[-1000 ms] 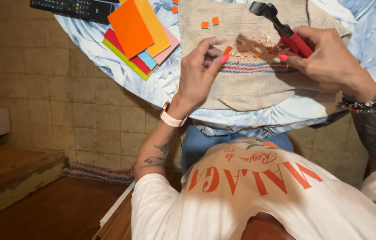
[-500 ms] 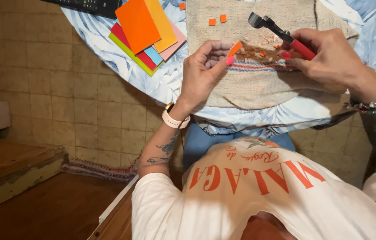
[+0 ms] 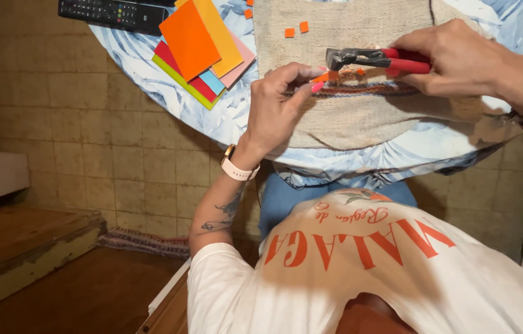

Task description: Cutting small orange tile strips into fragments using hand-held nippers on a cloth-covered table.

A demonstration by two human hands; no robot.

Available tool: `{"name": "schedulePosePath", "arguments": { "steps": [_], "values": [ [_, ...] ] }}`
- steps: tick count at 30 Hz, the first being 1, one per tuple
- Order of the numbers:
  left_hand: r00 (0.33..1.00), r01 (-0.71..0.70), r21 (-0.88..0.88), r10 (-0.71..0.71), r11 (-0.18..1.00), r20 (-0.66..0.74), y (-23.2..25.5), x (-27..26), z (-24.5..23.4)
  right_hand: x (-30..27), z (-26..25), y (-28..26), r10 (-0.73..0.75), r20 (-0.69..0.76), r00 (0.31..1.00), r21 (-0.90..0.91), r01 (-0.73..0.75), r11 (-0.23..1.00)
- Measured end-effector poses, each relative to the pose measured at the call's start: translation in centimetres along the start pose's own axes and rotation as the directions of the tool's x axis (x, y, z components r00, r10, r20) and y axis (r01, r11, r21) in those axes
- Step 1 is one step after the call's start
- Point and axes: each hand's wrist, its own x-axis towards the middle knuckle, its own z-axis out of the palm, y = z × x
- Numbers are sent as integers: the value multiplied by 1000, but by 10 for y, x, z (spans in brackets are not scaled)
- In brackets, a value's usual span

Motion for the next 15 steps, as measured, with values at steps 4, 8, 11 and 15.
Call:
{"name": "schedulePosePath", "arguments": {
  "steps": [4, 8, 11, 15],
  "values": [
    [1000, 12, -18, -12, 1000, -3, -3, -1, 2, 1, -9, -9, 39, 75, 996, -7, -39, 999],
    [1000, 22, -23, -22, 999, -7, -3, -2, 3, 0, -14, -15, 96, 130, 987, 8, -98, 995],
    [1000, 19, -31, -19, 999, -24, -6, -3, 5, 1, -11, -10, 67, 130, 989, 5, -68, 998],
    [1000, 24, -46, -24, 999, -14, -2, -2, 5, 1, -13, -12, 77, 139, 987, 5, -78, 997]
  ]
}}
